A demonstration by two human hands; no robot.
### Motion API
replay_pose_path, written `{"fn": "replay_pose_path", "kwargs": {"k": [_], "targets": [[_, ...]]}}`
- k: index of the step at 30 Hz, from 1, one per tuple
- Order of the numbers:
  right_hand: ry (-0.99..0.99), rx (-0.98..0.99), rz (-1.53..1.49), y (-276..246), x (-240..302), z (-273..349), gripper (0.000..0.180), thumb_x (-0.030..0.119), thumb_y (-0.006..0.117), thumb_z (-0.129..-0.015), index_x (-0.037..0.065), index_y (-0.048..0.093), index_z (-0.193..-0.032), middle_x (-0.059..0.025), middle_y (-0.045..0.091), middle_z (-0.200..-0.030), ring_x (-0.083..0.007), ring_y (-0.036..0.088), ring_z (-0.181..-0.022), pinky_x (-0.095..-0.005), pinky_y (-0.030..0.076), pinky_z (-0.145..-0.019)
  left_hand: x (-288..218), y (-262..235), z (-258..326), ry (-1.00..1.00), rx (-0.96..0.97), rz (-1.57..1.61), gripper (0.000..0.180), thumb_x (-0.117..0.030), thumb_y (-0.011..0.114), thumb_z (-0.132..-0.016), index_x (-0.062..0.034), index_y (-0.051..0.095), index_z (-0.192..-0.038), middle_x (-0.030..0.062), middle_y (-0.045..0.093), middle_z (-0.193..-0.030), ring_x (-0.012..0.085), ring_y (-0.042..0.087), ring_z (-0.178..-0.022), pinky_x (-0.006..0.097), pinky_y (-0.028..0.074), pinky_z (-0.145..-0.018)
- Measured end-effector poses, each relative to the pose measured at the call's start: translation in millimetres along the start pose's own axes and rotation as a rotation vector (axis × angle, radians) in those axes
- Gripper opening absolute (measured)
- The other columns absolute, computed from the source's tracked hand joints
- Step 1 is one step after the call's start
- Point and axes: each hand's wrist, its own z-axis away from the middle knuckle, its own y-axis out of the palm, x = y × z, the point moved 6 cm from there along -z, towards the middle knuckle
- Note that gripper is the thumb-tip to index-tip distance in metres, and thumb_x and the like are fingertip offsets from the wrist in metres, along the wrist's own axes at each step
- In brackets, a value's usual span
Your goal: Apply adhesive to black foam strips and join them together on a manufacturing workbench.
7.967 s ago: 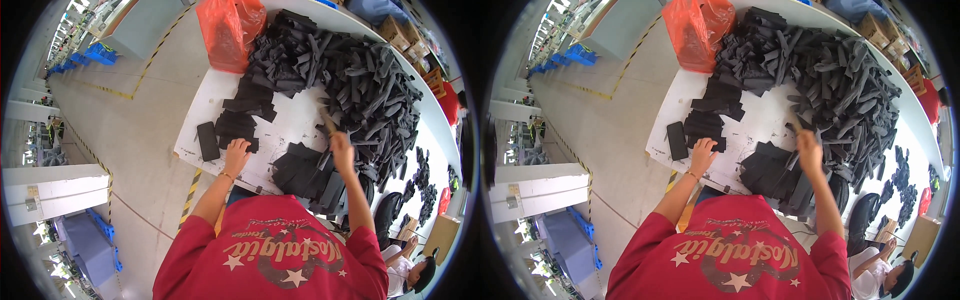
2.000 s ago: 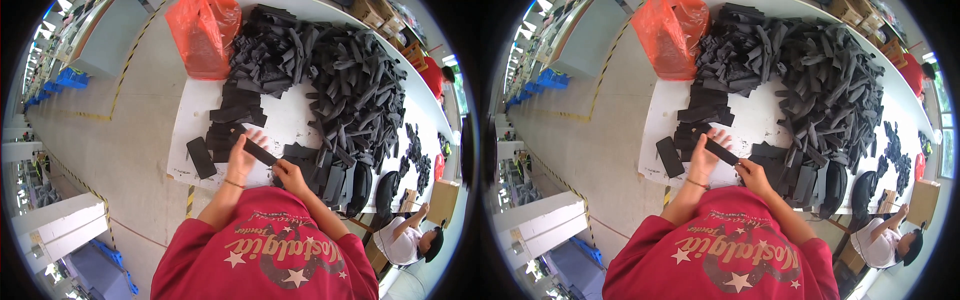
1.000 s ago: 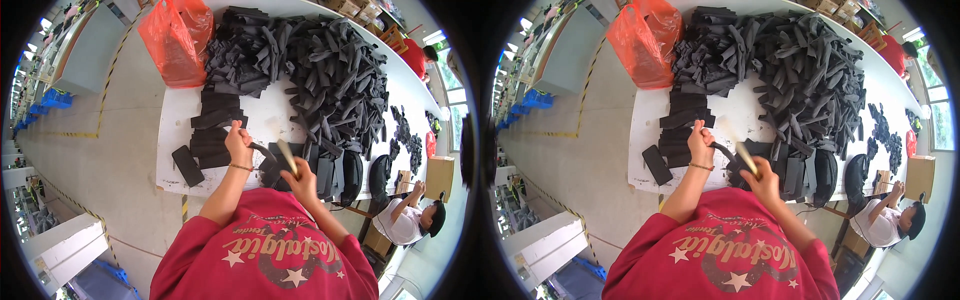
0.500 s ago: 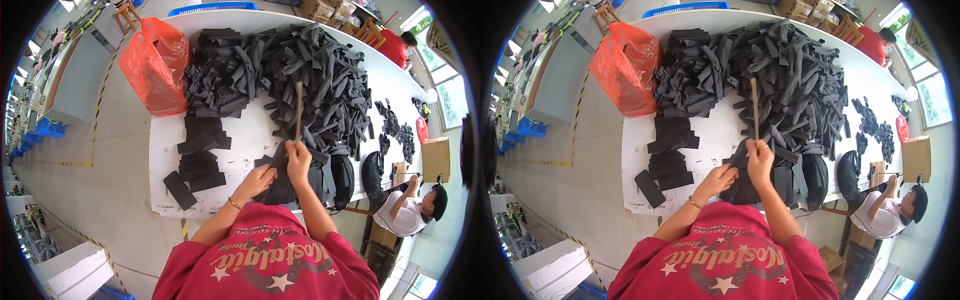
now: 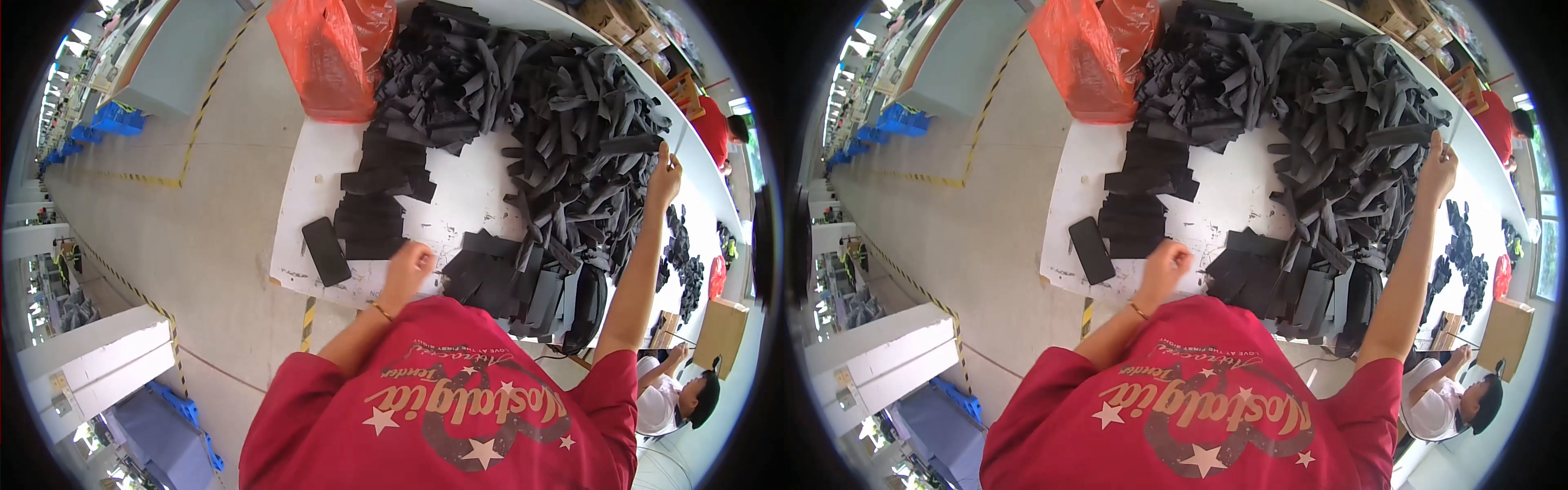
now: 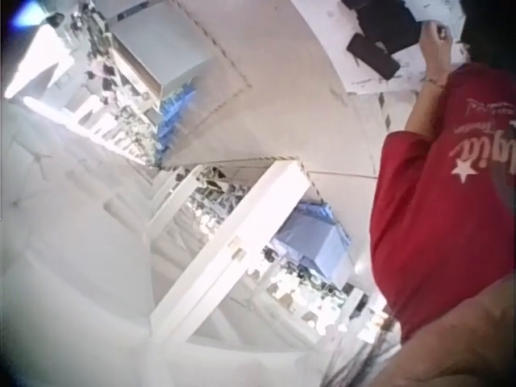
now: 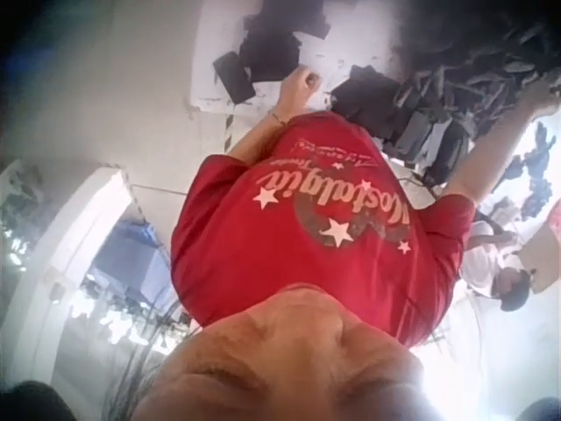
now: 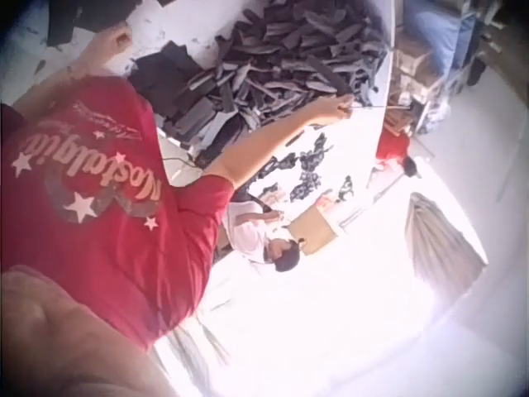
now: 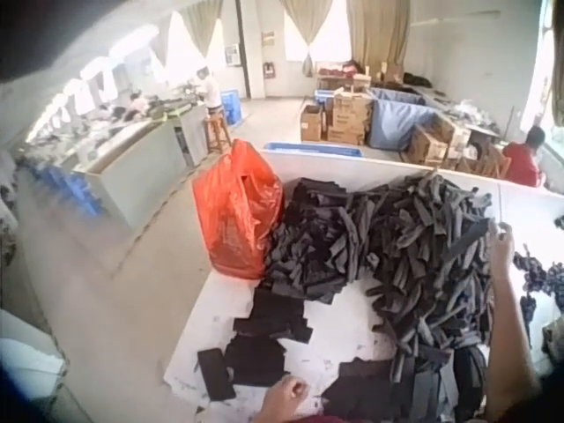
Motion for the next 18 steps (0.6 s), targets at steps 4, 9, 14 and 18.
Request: {"fn": "replay_pose_path", "kwargs": {"k": [4, 9, 14, 18], "targets": [[-0.209, 0.284, 0.099, 20.1, 3.2, 60.2, 0.038, 0.036, 0.036, -0.101, 0.01, 0.06, -0.114, -0.0108, 0.054, -0.07, -0.0247, 0.054, -0.066, -0.0396, 0.043, -0.065, 34.7, -38.9, -1.9, 0.162, -0.131, -0.4, 0.03, -0.008, 0.074, -0.069, -0.0109, 0.061, -0.097, 0.0049, 0.054, -0.092, 0.0274, 0.054, -0.087, 0.037, 0.046, -0.074], [-0.325, 0.676, -0.162, 21.5, 36.9, 225.0, 0.018, 0.017, 0.057, -0.093, 0.006, 0.064, -0.105, -0.0165, 0.065, -0.086, -0.0328, 0.064, -0.074, -0.0376, 0.048, -0.064, 57.0, -37.1, -25.2, 0.172, 0.094, -0.529, 0.035, -0.014, 0.078, -0.065, -0.0091, 0.061, -0.095, 0.0056, 0.054, -0.097, 0.0253, 0.052, -0.094, 0.037, 0.043, -0.08], [-0.287, 0.913, -0.127, 13.6, 24.3, 289.7, 0.014, 0.014, 0.061, -0.089, 0.004, 0.064, -0.099, -0.016, 0.064, -0.077, -0.0314, 0.064, -0.068, -0.037, 0.048, -0.061, 27.5, -45.9, -15.6, 0.27, 0.187, -0.541, 0.027, -0.016, 0.078, -0.066, -0.0097, 0.064, -0.088, 0.0021, 0.054, -0.096, 0.0235, 0.052, -0.096, 0.037, 0.041, -0.081], [-0.277, 1.003, -0.145, 10.7, 24.7, 312.4, 0.013, 0.014, 0.061, -0.089, 0.005, 0.065, -0.098, -0.0148, 0.063, -0.076, -0.0301, 0.064, -0.068, -0.0374, 0.049, -0.06, 66.4, -40.7, 4.0, 0.269, 0.277, -0.562, 0.016, -0.016, 0.075, -0.07, -0.0091, 0.063, -0.08, 0.0012, 0.058, -0.092, 0.0215, 0.054, -0.094, 0.036, 0.041, -0.079]]}}
